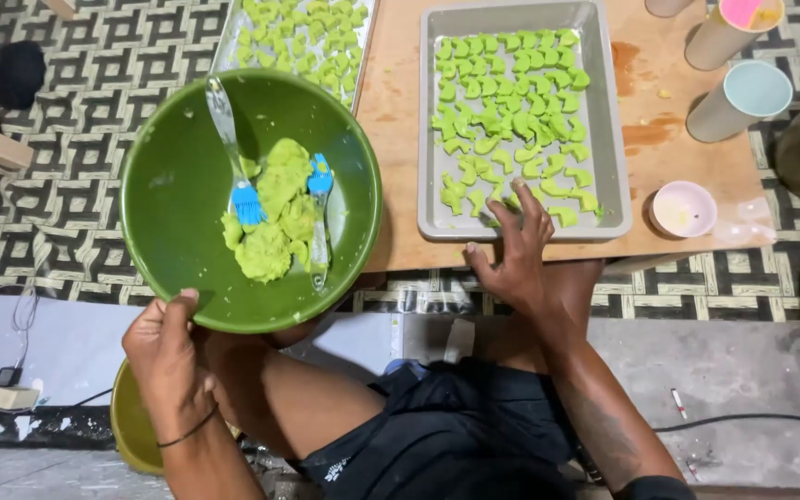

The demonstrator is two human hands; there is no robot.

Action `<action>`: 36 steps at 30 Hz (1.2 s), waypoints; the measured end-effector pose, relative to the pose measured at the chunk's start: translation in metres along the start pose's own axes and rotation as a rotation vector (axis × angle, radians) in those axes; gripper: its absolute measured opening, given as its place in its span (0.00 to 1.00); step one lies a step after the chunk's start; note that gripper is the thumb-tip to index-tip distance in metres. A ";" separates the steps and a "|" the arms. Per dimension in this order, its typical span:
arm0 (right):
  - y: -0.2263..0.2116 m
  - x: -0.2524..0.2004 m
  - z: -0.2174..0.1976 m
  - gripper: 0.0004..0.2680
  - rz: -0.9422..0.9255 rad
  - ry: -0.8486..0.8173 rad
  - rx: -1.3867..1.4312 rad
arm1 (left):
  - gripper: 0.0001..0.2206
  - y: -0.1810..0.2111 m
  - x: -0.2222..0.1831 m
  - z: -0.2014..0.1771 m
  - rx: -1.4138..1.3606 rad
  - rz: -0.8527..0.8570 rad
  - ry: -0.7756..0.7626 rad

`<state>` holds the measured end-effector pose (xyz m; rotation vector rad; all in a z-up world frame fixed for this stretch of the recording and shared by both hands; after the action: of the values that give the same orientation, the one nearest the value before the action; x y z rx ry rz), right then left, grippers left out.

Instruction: Kneading a green dough mixture in a bowl by hand on a low work surface.

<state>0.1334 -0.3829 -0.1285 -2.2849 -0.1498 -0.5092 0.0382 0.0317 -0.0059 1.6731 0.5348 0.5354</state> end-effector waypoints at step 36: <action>0.046 0.119 0.038 0.19 0.116 -0.288 0.577 | 0.11 -0.041 -0.091 0.067 -0.125 -0.186 -0.191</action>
<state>0.2664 -0.3939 -0.1347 -1.7721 -0.2664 -0.0547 0.0057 -0.0699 -0.0613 1.5182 0.4999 0.2646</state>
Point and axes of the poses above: each hand's wrist, its own x-axis towards the middle knuckle, its own z-axis out of the palm, y = z × x, the point moved 5 cm from there along x, towards the middle knuckle, and after that the axes turned 10 degrees about z, right-handed, at the moved point
